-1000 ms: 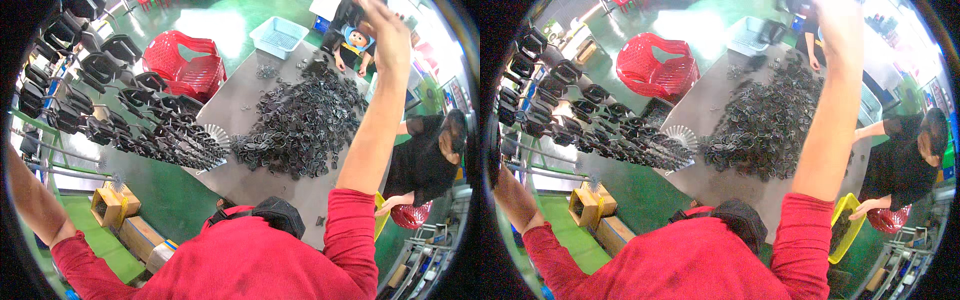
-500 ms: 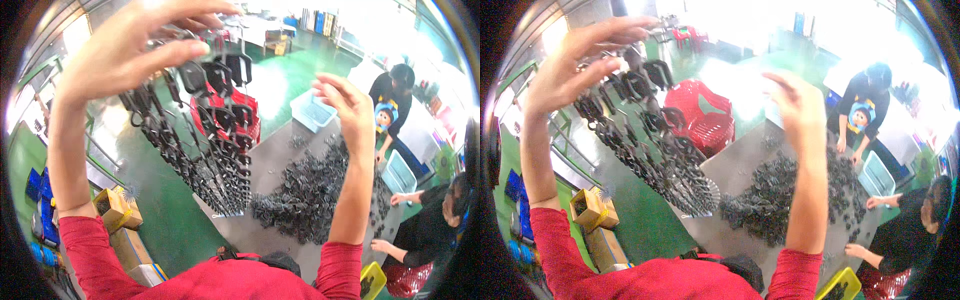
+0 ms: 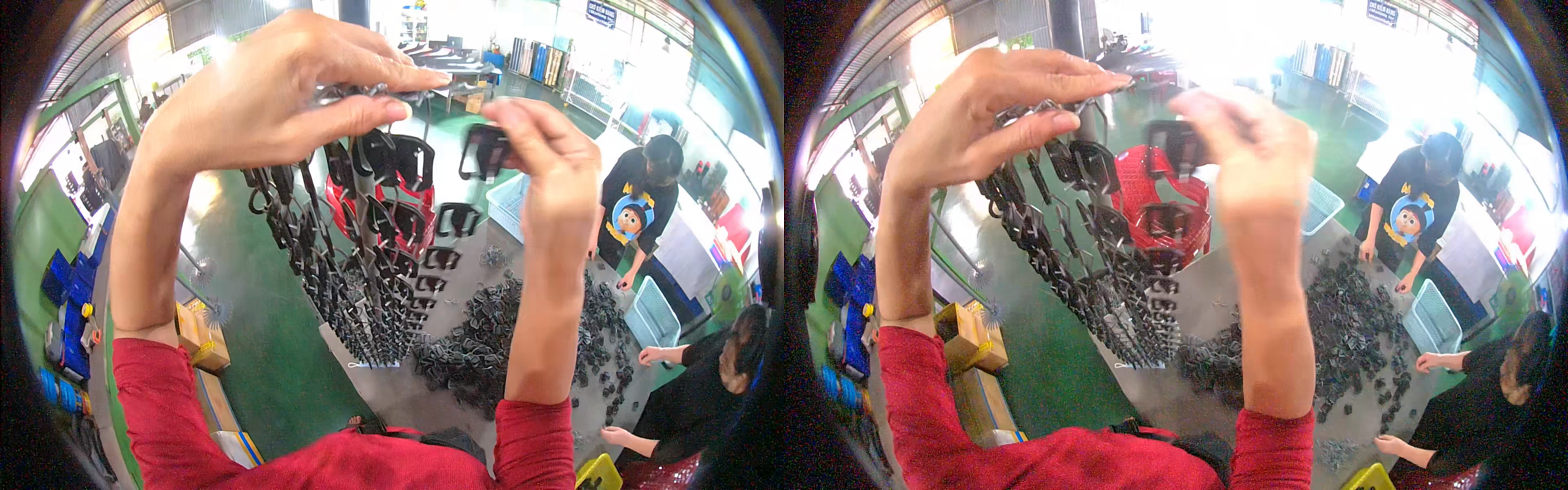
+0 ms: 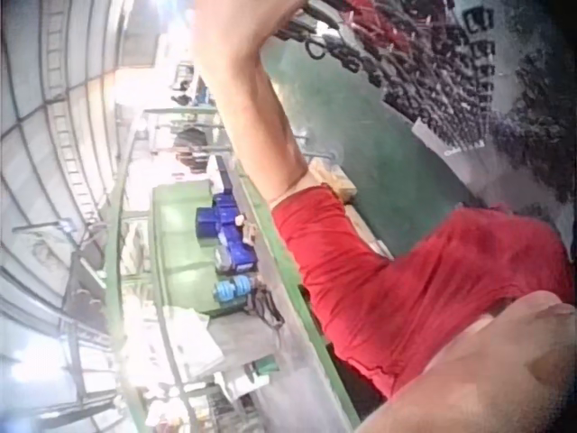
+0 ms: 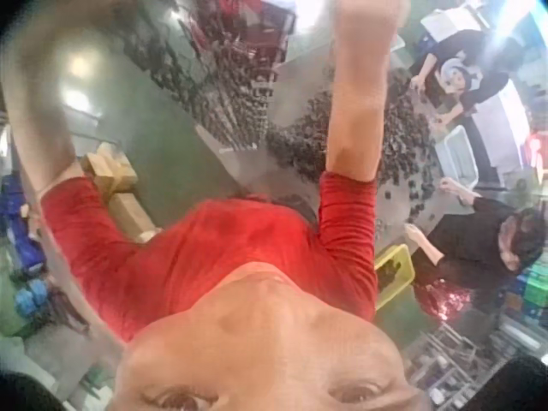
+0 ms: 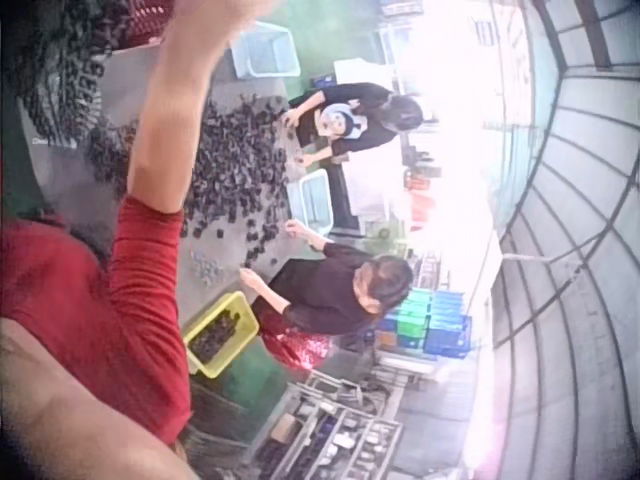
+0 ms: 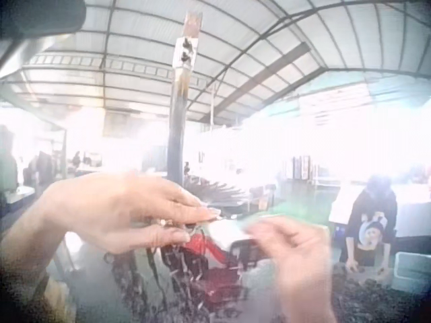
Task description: The person hangs black plastic clips onto a metal assembly rack by hand. They sort through a large pile of clips on a table, pick them up individually, and attach them to the prongs of a tall vertical rotating rack.
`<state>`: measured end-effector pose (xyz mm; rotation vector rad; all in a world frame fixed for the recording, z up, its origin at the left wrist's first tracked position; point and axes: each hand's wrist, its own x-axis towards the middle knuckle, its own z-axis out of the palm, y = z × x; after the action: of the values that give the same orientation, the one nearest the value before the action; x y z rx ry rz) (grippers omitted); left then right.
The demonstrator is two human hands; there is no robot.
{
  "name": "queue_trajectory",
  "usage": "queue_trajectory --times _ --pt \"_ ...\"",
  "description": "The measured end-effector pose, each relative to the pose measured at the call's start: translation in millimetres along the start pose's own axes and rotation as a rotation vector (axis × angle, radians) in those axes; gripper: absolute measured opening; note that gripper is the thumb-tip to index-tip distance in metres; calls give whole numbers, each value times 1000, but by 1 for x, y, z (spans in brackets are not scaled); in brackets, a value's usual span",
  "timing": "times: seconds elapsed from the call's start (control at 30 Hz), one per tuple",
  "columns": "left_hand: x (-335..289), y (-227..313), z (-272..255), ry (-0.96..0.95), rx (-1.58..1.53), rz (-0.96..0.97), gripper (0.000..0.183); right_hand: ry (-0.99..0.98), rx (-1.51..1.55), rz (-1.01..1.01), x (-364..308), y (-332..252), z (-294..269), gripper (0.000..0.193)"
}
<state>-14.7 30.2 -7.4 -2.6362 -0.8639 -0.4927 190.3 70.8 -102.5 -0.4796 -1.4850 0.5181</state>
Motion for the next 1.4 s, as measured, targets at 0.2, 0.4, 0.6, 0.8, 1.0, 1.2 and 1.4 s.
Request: queue_trajectory --times 0.2,0.4,0.6,0.8,1.0,1.2,1.4 --pt "7 0 8 83 120 28 34 378 -326 217 -16 8 -110 19" --pt "7 -1 -1 -33 62 -22 39 503 -823 423 -109 92 -258 19" --pt "4 -14 -7 -75 30 137 50 92 -1146 602 -128 91 -213 36" --pt "-13 -16 -7 -64 -28 122 51 -109 -139 210 -24 6 -25 25" --pt "-12 -6 -3 25 -93 179 39 -166 83 114 -9 -22 21 18" --pt "-10 -2 7 77 -73 141 37 0 50 -42 -14 -15 27 12" --pt "6 -8 9 41 -75 247 38 67 -86 -108 -15 -12 18 15"
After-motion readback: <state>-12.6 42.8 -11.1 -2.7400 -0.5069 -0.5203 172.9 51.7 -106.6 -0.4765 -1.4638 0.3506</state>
